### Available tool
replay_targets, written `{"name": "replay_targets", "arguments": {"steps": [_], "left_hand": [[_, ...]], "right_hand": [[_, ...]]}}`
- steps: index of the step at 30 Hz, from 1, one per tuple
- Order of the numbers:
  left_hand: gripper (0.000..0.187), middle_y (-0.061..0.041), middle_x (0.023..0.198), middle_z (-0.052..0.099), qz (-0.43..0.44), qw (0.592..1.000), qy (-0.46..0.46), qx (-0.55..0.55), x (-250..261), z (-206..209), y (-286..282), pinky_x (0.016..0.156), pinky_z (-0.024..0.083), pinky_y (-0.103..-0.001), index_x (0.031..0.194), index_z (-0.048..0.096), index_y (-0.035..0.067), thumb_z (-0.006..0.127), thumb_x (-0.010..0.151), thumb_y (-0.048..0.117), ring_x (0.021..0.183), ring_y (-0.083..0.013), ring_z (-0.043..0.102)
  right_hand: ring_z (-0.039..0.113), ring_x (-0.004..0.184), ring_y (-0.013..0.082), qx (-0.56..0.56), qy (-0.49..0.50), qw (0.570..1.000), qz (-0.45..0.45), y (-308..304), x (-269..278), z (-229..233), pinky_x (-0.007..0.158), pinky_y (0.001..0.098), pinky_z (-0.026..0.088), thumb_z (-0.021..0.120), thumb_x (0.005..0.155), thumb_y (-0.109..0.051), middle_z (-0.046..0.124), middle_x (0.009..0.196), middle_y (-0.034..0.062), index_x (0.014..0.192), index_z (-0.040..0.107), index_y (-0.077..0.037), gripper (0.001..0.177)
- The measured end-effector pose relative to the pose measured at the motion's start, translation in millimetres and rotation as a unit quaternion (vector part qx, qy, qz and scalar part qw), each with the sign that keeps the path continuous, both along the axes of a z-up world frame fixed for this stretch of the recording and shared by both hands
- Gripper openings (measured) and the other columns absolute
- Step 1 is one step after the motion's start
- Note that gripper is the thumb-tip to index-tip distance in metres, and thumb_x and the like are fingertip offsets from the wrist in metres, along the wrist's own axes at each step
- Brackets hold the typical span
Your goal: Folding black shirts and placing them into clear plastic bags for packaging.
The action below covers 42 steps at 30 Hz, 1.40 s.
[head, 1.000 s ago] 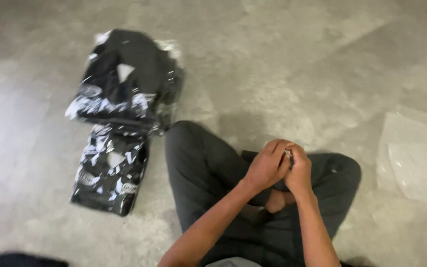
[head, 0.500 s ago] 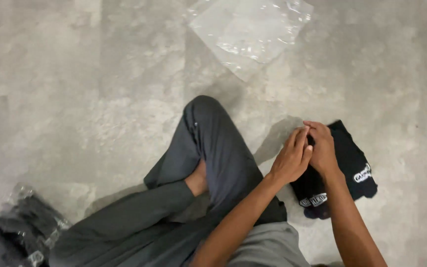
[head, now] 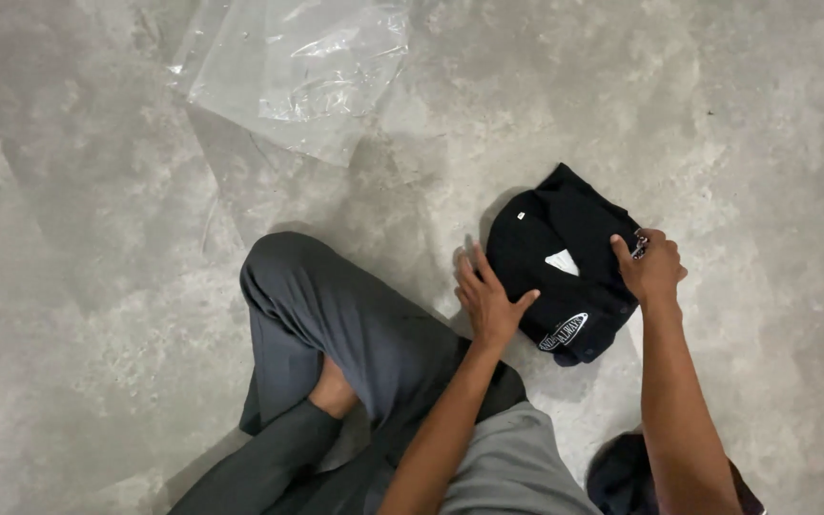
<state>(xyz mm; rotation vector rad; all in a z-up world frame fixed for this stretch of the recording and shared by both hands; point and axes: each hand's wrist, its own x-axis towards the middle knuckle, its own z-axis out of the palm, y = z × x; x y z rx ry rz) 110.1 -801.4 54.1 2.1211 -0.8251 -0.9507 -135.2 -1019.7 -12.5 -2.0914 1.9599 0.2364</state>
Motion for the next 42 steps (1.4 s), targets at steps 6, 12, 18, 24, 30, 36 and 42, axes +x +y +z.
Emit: {"name": "replay_targets", "arguments": {"steps": [6, 12, 18, 24, 30, 36, 42], "left_hand": [[0.11, -0.017, 0.132, 0.04, 0.045, 0.996, 0.073, -0.007, 4.8, -39.2, -2.7, 0.111, 0.037, -0.055, 0.156, 0.035, 0.006, 0.094, 0.071, 0.043, 0.129, -0.0405, 0.04], [0.063, -0.018, 0.148, 0.052, 0.097, 0.966, 0.023, -0.238, 28.8, -9.4, -16.7, 0.115, 0.045, -0.044, 0.153, 0.043, 0.007, 0.068, 0.096, 0.001, 0.136, -0.0374, 0.056], [0.043, -0.022, 0.124, 0.054, 0.171, 0.978, -0.033, -0.116, -1.4, -65.0, 4.0, 0.099, 0.046, -0.047, 0.126, 0.047, 0.0, 0.069, 0.092, 0.016, 0.11, -0.0394, 0.055], [0.071, -0.029, 0.127, 0.059, 0.034, 0.974, 0.22, 0.033, -28.6, -74.0, 19.3, 0.103, 0.05, -0.047, 0.141, 0.034, -0.011, 0.062, 0.097, 0.038, 0.112, -0.0414, 0.064], [0.077, -0.029, 0.136, 0.06, 0.065, 0.958, 0.27, 0.077, -16.7, -64.3, 14.9, 0.104, 0.049, -0.047, 0.151, 0.029, -0.006, 0.055, 0.098, 0.044, 0.119, -0.042, 0.065], [0.077, -0.024, 0.139, 0.061, 0.091, 0.933, 0.334, 0.104, 4.6, -24.9, 8.2, 0.107, 0.046, -0.046, 0.153, 0.035, 0.001, 0.048, 0.098, 0.052, 0.122, -0.0377, 0.064], [0.103, -0.031, 0.169, 0.022, 0.097, 0.909, 0.399, 0.073, 26.3, 14.0, 8.6, 0.127, 0.027, -0.056, 0.166, 0.011, -0.001, 0.053, 0.1, 0.067, 0.157, -0.0441, 0.025]], "right_hand": [[0.069, 0.113, 0.0522, 0.157, -0.071, 0.985, -0.006, -2.3, -1.0, 46.7, 0.098, 0.0574, 0.052, 0.078, 0.088, -0.064, 0.076, 0.108, 0.0296, 0.124, 0.074, 0.001, 0.075], [0.06, 0.065, 0.0265, 0.204, -0.1, 0.974, 0.022, 11.7, 15.2, 86.9, 0.065, 0.0359, 0.049, 0.084, 0.081, -0.043, 0.065, 0.07, 0.0126, 0.094, 0.079, 0.001, 0.046], [0.067, 0.076, 0.0315, 0.131, -0.081, 0.983, -0.1, 29.5, 1.2, 62.2, 0.073, 0.0398, 0.055, 0.094, 0.072, -0.053, 0.067, 0.087, 0.0181, 0.111, 0.062, 0.008, 0.079], [0.057, 0.076, 0.0265, 0.304, -0.129, 0.94, -0.081, 19.1, 33.6, 113.3, 0.069, 0.0362, 0.045, 0.077, 0.089, -0.033, 0.069, 0.085, 0.0172, 0.104, 0.078, 0.009, 0.045], [0.053, 0.12, 0.0339, 0.434, -0.322, 0.808, -0.236, -7.3, -10.2, 74.4, 0.1, 0.0373, 0.037, 0.058, 0.08, -0.006, 0.06, 0.132, 0.025, 0.149, 0.052, 0.006, 0.07], [0.061, 0.054, 0.0119, 0.481, -0.482, 0.696, -0.227, -9.5, -44.0, -10.5, 0.041, 0.023, 0.043, 0.072, 0.09, -0.015, 0.07, 0.075, 0.0047, 0.111, 0.069, 0.007, 0.031], [0.076, 0.09, 0.0384, 0.396, -0.555, 0.672, -0.288, 26.7, -109.9, -99.6, 0.087, 0.0545, 0.059, 0.066, 0.073, 0.003, 0.075, 0.108, 0.021, 0.133, 0.069, -0.003, 0.061]]}}
